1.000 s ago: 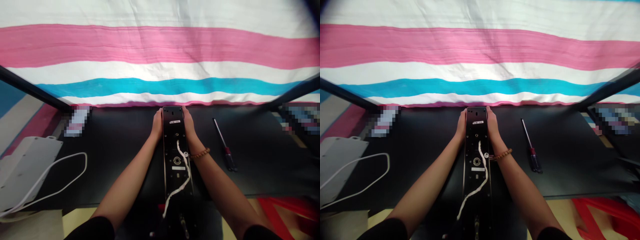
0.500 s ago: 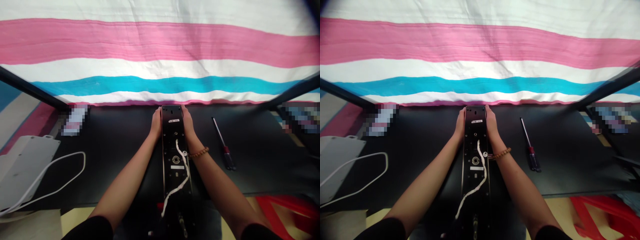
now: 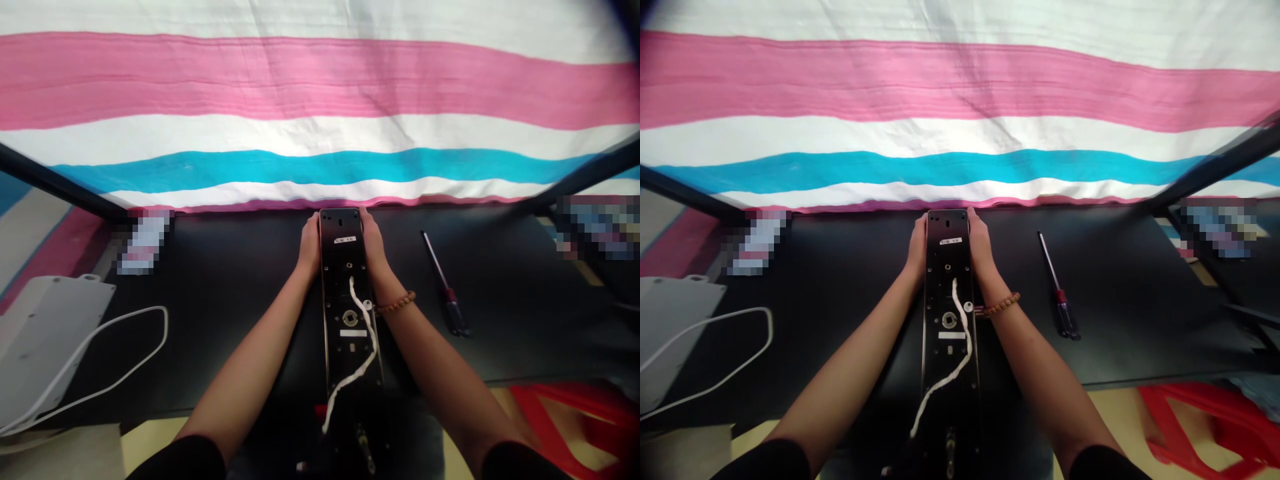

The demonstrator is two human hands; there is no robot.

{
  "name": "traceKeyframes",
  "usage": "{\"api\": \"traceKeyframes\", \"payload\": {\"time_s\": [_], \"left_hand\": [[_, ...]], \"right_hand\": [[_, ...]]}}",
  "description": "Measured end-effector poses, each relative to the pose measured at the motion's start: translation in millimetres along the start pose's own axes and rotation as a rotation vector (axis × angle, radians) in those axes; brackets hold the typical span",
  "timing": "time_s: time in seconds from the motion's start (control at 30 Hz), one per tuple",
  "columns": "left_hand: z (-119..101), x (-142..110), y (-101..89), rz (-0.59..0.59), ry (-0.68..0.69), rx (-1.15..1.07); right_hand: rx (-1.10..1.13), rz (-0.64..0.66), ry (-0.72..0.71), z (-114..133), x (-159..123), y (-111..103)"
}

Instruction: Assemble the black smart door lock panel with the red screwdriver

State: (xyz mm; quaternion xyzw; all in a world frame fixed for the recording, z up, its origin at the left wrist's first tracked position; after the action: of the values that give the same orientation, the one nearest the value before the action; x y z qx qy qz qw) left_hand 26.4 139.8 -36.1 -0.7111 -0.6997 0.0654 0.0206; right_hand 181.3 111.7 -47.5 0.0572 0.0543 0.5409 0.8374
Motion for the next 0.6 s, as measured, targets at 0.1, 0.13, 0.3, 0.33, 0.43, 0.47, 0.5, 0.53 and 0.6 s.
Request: {"api": "traceKeyframes", "payload": {"time_s": [0.1,0.13,0.3,0.33,0.43,0.47,0.5,0.53,0.6], "left_hand": [[-1,0,-0.3,-0.004,0.014,-0.004],[-1,0,-0.3,-0.004,0.019,-0.001],[2,0,-0.3,0.006,-0.001,-0.026],[3,0,-0.5,0.005,-0.005,-0.032],[3,0,-1.1,-0.001,0.002,-0.027],[4,0,-1.0,-0.001,0.006,-0.023],[5,1,-0.6,0.003,0.005,-0.025],[7,2,-0.1,0.010,0.000,-0.032],[12,5,2.3,0.035,-0.027,-0.062]], "right_hand": [[-0.007,0.002,-0.015,2,0,0],[-0.005,0.003,-0.024,4,-1,0],[-0.004,-0.007,-0.031,5,-2,2],[0.001,-0.008,-0.030,5,-2,2],[0.031,-0.001,-0.041,4,-1,3],[0.039,0.004,-0.045,4,0,3],[0.047,0.007,-0.052,3,1,3],[0.051,0.009,-0.059,3,1,3],[0.045,0.011,-0.075,4,2,2]]}}
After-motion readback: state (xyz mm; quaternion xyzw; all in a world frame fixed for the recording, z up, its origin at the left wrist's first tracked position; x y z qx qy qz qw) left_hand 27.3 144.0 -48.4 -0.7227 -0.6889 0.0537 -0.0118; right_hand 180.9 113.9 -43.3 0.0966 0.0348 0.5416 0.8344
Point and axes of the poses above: each hand's wrist, its own x-axis towards the middle knuckle, its own y-axis out of the palm, z = x × y, the point moved 8 cm from there along x, towards the middle knuckle, and after that the axes turned 10 degrees about -y, right-handed, at the moved point
